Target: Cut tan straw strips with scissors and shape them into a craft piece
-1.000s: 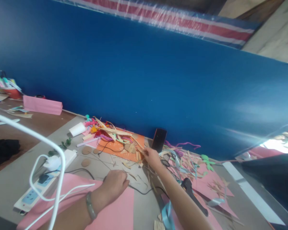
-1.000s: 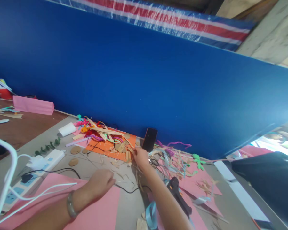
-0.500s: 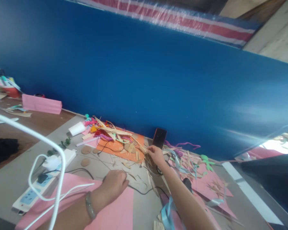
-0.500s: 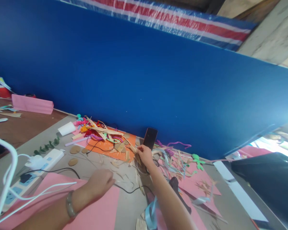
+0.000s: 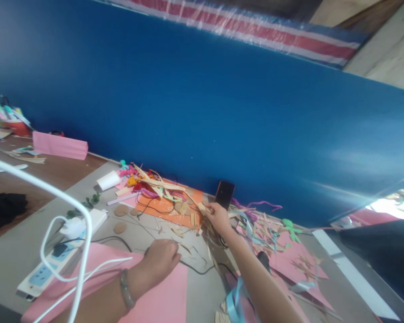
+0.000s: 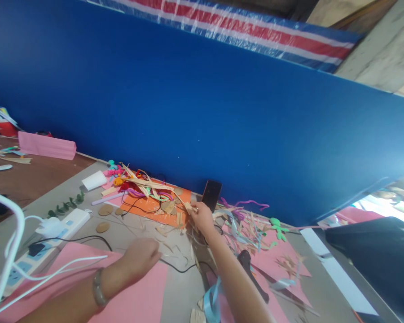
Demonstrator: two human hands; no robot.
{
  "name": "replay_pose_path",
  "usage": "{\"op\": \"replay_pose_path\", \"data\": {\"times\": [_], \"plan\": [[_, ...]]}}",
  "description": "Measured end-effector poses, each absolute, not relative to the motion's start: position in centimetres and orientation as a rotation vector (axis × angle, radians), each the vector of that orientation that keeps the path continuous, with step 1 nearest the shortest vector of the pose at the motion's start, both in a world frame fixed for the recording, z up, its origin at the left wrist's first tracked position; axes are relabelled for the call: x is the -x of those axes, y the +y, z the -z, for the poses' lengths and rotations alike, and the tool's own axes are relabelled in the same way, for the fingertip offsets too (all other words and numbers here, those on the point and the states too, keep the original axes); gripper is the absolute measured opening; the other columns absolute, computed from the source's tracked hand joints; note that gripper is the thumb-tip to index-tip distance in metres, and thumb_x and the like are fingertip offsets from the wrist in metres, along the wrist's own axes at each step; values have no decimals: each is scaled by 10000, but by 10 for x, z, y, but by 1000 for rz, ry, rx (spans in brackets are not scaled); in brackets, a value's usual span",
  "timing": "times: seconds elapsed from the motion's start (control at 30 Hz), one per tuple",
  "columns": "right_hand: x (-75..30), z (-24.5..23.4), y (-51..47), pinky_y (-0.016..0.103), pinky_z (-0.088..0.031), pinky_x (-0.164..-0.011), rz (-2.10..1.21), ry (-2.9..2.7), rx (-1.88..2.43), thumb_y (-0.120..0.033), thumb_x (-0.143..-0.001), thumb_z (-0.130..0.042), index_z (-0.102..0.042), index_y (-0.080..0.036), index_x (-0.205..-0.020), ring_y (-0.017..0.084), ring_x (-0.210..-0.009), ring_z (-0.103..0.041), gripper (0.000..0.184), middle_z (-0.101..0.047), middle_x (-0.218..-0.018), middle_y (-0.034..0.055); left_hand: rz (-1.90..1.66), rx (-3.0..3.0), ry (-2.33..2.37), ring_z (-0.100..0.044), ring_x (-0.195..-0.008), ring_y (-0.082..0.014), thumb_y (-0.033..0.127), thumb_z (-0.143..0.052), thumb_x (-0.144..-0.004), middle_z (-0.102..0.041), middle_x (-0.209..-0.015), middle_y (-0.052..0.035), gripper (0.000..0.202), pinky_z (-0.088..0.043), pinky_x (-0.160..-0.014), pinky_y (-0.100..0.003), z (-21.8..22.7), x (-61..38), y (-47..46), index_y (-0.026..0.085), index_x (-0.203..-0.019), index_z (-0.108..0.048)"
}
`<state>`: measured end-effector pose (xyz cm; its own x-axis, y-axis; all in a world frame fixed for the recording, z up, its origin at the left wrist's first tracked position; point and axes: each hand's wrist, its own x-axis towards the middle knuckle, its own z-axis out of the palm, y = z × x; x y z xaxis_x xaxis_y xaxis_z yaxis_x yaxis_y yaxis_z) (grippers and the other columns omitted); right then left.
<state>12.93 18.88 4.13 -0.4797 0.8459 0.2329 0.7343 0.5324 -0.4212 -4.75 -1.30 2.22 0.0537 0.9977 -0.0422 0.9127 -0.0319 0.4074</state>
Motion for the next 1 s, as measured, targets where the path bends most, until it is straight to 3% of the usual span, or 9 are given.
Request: {"op": "replay_pose_path", "data": {"times": [0.1, 0.2, 0.37, 0.63, 0.77, 0.93, 1.0], "plan": [[-105, -39, 181, 290, -427, -802, -276, -2567, 1099, -173, -779, -575, -697, -240, -1014, 200, -899, -577, 272, -663, -938, 60, -359, -2004, 1921, -646, -743, -220, 311, -420, -869, -696, -793, -79, 297, -408, -639, -296, -22, 47, -12, 176, -737, -649], [-81, -32, 178, 321, -389, -835, -164, -2704, 980, -126, -801, -552, -652, -272, -1136, 224, -963, -530, 379, -632, -1015, 82, -351, -1988, 1927, -648, -747, -222, 303, -425, -864, -702, -804, -84, 291, -413, -651, -300, -22, 47, -12, 172, -745, -655], [-68, -29, 185, 336, -364, -802, -18, -2785, 918, -93, -851, -474, -690, -220, -1001, 234, -939, -498, 292, -606, -1016, 110, -349, -1988, 1923, -649, -740, -218, 294, -436, -865, -700, -798, -90, 285, -419, -658, -293, -23, 46, -12, 165, -745, -660], [-96, -49, 190, 304, -347, -791, 2, -2704, 864, -119, -848, -511, -685, -202, -842, 197, -884, -512, 193, -606, -909, 61, -340, -1991, 1929, -641, -728, -224, 304, -424, -871, -698, -796, -91, 288, -418, -639, -298, -22, 47, -13, 176, -764, -659], [-110, -54, 193, 310, -346, -778, -19, -2591, 920, -157, -866, -501, -677, -188, -841, 209, -895, -534, 180, -633, -907, 72, -345, -1996, 1923, -644, -728, -222, 305, -429, -870, -694, -790, -88, 283, -413, -637, -295, -25, 47, -13, 174, -768, -657], [-123, -56, 184, 313, -362, -762, -85, -2500, 979, -183, -857, -495, -658, -182, -992, 210, -860, -569, 212, -663, -954, 89, -344, -1994, 1935, -651, -729, -234, 293, -425, -870, -687, -763, -85, 287, -410, -636, -301, -29, 47, -13, 171, -730, -644], [-128, -58, 176, 311, -364, -748, -125, -2499, 983, -202, -856, -498, -663, -178, -947, 201, -805, -580, 190, -675, -919, 86, -355, -1996, 1935, -651, -733, -232, 280, -425, -869, -683, -761, -85, 282, -410, -645, -298, -30, 48, -13, 168, -725, -639]]}}
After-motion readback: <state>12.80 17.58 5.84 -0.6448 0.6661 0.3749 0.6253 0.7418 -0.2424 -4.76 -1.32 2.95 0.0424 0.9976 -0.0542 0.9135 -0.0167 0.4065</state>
